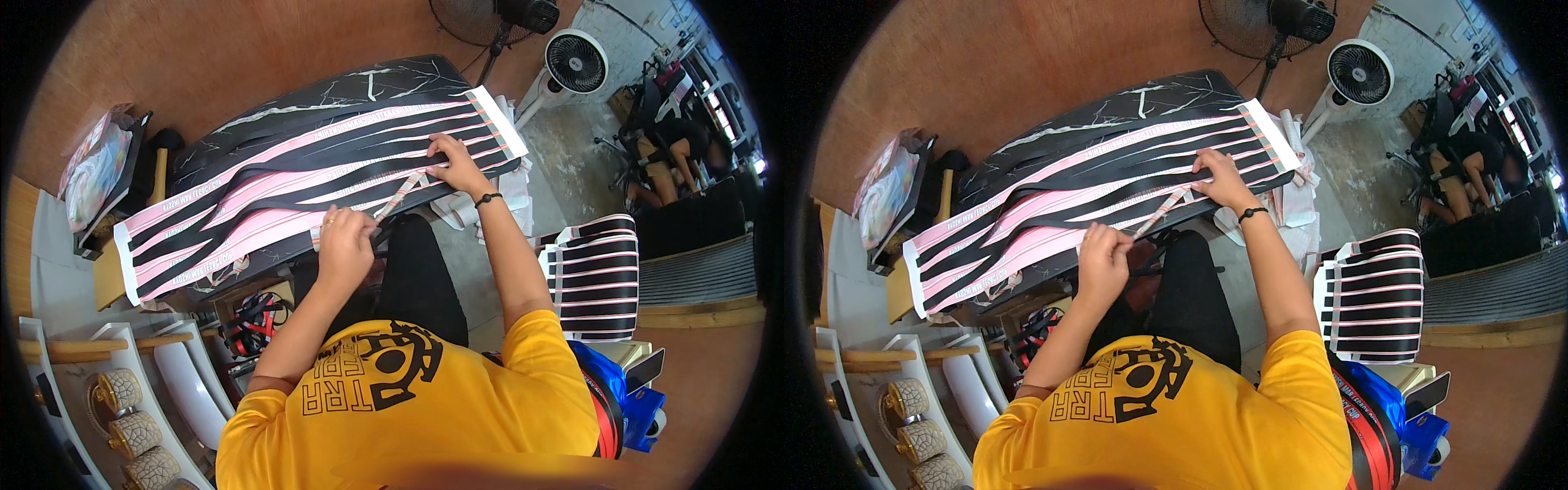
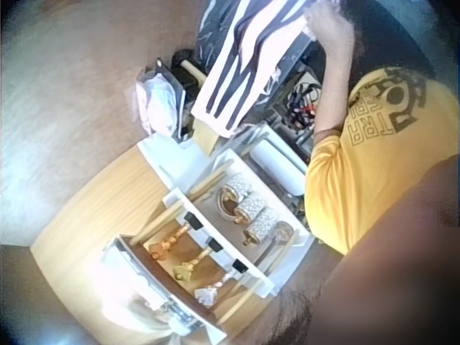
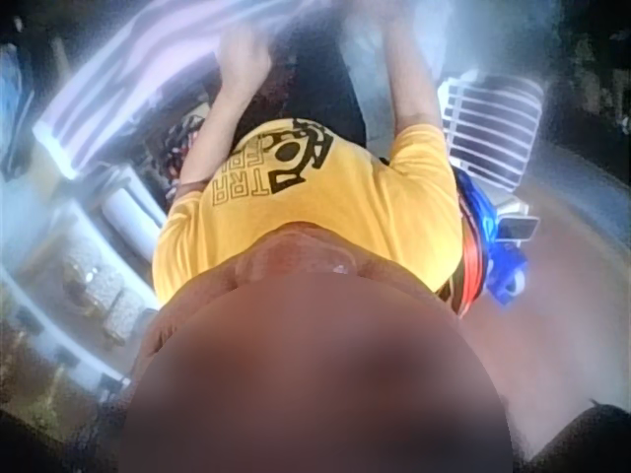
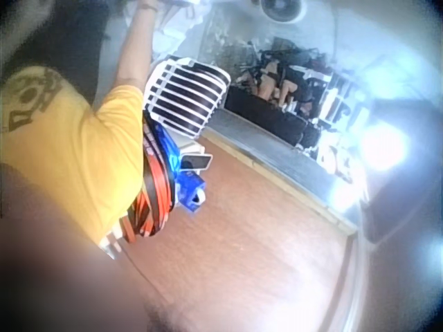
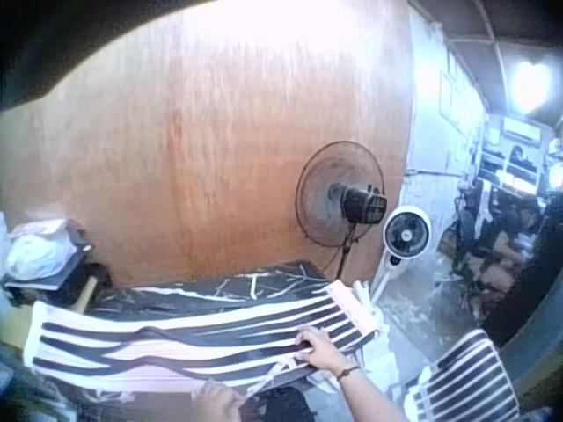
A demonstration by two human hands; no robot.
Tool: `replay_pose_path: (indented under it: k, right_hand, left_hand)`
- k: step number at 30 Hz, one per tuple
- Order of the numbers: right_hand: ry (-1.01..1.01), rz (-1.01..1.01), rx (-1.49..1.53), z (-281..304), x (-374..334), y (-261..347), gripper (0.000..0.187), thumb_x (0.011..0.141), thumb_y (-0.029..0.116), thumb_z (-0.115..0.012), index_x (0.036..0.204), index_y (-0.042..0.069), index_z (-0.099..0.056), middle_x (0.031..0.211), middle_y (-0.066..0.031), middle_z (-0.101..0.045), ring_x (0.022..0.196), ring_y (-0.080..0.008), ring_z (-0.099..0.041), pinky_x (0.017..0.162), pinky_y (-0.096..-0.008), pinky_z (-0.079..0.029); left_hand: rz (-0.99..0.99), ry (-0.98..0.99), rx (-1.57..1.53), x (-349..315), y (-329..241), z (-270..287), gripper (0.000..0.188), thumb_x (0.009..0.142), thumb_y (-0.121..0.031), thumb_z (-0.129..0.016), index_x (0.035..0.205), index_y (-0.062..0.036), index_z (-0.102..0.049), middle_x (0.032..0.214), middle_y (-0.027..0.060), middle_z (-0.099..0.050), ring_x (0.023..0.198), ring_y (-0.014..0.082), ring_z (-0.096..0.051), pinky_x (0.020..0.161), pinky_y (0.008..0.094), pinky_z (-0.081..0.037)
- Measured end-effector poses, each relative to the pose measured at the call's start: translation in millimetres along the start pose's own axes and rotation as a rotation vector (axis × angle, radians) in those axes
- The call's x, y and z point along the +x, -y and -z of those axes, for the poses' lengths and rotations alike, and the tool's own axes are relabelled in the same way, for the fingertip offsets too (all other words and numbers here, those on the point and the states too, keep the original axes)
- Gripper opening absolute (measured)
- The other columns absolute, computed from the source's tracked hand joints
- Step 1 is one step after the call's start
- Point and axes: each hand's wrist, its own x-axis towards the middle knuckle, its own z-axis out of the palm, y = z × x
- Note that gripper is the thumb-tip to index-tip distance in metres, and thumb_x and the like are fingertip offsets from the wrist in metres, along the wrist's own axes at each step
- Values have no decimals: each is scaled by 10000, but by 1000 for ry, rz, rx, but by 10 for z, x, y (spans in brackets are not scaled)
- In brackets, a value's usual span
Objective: The person repeatedly assembles a decorative belt by placing a pink and black striped strip onto a white backing sheet, folding the edges over, and smoothing it down. They then fold the assembled belt and place it on a stack before repeating the process with a new strip.
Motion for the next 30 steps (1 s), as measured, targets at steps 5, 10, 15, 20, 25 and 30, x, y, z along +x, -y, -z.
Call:
replay_pose_path:
  k: [5, 10, 15, 20, 25, 30]
  right_hand:
    - [-38, 28, -23, -47, 3, -42, 303, 721, 149, -813, 949, 119, -616, 1389, -116, -552, 1321, -334, -490, 1135, -606, -251]
    - [-53, 46, -18, -52, 3, -66, 300, 720, 159, -815, 943, 119, -619, 1383, -105, -557, 1313, -326, -499, 1125, -605, -262]
    - [-50, 43, -3, -63, 19, -91, 305, 723, 172, -816, 967, 133, -637, 1374, -95, -567, 1298, -319, -513, 1131, -611, -244]
    - [-47, 35, -33, -57, -6, -59, 329, 704, 119, -816, 987, 120, -646, 1390, -122, -556, 1280, -318, -522, 1126, -493, -283]
    - [-67, 22, -15, -58, -27, -30, 317, 713, 160, -819, 981, 138, -653, 1366, -88, -569, 1294, -308, -512, 1142, -560, -243]
    - [-68, 6, -17, -59, -12, -15, 317, 703, 173, -834, 964, 137, -659, 1366, -76, -579, 1309, -297, -505, 1144, -582, -243]
  left_hand:
    - [-14, 220, -71, -226, -304, 92, 81, 769, 28, -647, 795, -28, -594, 804, 160, -556, 870, 384, -575, 927, 497, -457]
    - [25, 323, -217, -529, -512, 121, 70, 802, 24, -681, 852, -10, -646, 794, 141, -589, 777, 331, -601, 697, 422, -478]
    - [326, 641, -475, -753, -434, -191, 252, 894, -128, -705, 1120, -17, -691, 995, 155, -678, 770, 242, -657, 736, 377, -528]
    - [272, 1061, -455, -752, -353, -650, 448, 926, -245, -683, 1333, -78, -597, 1257, 235, -602, 911, 266, -697, 827, 377, -547]
    - [89, 1358, -431, -740, -570, -1238, 545, 942, -290, -654, 1428, -93, -504, 1552, 341, -228, 1034, 338, -681, 956, 389, -511]
    - [-26, 1508, -300, -1051, -666, -1517, 576, 962, -345, -613, 1452, -75, -476, 1576, 314, -210, 1142, 425, -614, 1066, 416, -439]
